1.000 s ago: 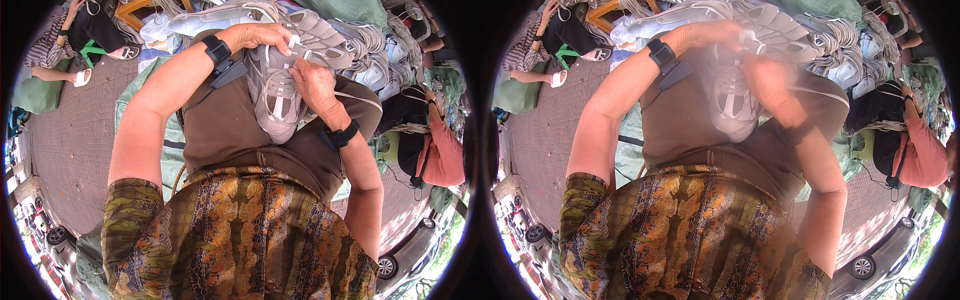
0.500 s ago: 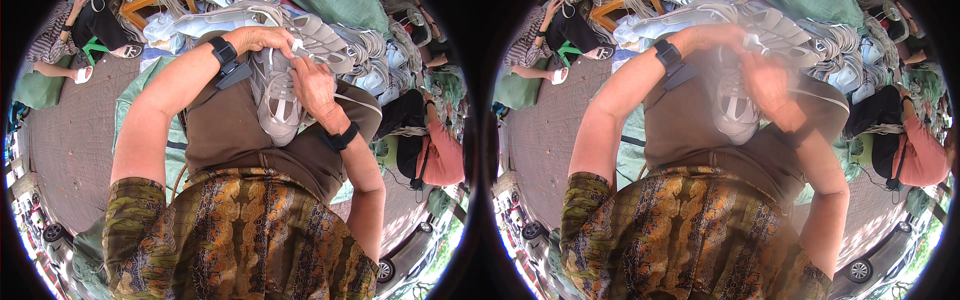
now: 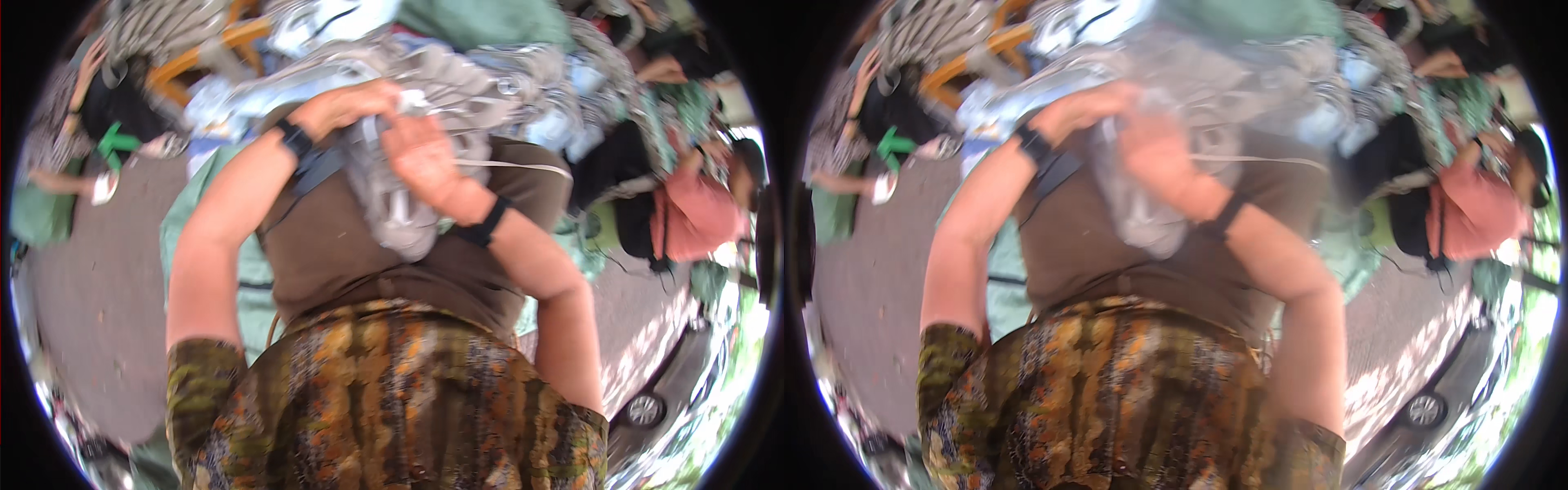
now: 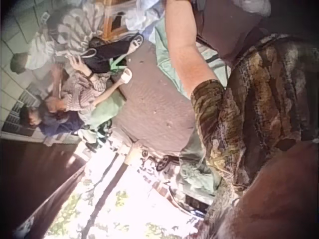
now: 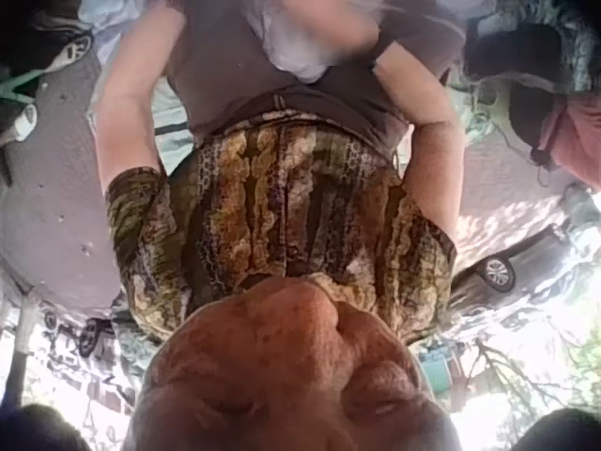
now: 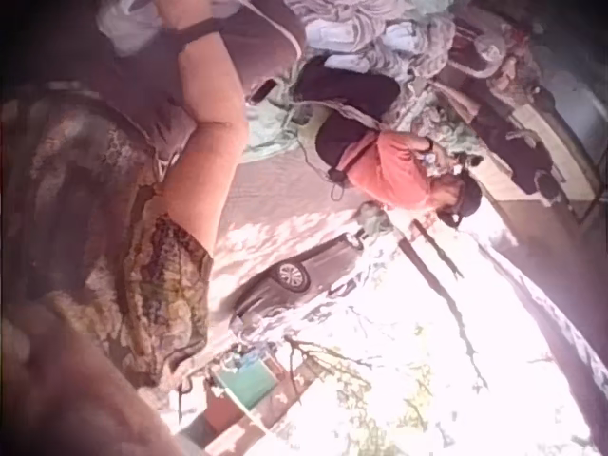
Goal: The person threads a long white shoelace through the eyelets of a white sneaker resting on their lap. They repeatedly pull the lace through the eyelets and adjust its position, working on a single shoe throughout the clip.
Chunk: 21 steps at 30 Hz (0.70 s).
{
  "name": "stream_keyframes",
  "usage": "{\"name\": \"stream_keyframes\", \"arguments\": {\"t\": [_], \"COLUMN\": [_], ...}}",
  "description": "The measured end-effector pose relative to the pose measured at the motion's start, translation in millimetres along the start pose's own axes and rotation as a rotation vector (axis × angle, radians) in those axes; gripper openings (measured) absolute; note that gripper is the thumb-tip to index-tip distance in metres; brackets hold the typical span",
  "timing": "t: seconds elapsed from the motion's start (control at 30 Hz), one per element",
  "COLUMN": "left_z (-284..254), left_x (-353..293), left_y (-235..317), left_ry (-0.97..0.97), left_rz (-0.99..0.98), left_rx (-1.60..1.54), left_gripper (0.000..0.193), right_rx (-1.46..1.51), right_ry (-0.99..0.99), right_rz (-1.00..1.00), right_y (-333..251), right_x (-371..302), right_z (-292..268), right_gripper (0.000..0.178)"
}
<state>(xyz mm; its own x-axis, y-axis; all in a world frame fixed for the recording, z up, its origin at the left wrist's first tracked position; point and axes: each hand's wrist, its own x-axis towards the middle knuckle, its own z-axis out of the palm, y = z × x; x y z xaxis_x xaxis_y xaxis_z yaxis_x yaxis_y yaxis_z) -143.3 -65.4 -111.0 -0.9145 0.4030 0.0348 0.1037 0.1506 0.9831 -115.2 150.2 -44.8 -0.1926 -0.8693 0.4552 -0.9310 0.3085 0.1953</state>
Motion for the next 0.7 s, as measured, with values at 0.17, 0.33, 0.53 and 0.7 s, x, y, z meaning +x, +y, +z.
{"name": "stream_keyframes", "arguments": {"t": [0.17,0.33,0.53,0.7], "left_z": [6.9,16.2,46.0,70.9], "left_x": [0.0,-6.3,-58.9,-88.8], "left_y": [51.9,68.2,125.8,114.0], "left_ry": [0.051,0.124,0.501,0.32], "left_rz": [-0.483,-0.357,-0.062,-0.237], "left_rx": [-0.111,0.018,0.53,0.665], "left_gripper": [0.041,0.036,0.021,0.024], "right_rx": [0.083,0.535,0.769,0.581], "right_ry": [0.177,0.306,-0.011,-0.307], "right_rz": [-0.209,-0.385,-0.233,0.155], "right_y": [-8.1,-86.6,-59.3,16.7], "right_x": [21.3,44.8,-2.3,-57.8], "right_z": [-14.5,-78.4,-66.5,-70.2], "right_gripper": [0.009,0.012,0.017,0.023]}}
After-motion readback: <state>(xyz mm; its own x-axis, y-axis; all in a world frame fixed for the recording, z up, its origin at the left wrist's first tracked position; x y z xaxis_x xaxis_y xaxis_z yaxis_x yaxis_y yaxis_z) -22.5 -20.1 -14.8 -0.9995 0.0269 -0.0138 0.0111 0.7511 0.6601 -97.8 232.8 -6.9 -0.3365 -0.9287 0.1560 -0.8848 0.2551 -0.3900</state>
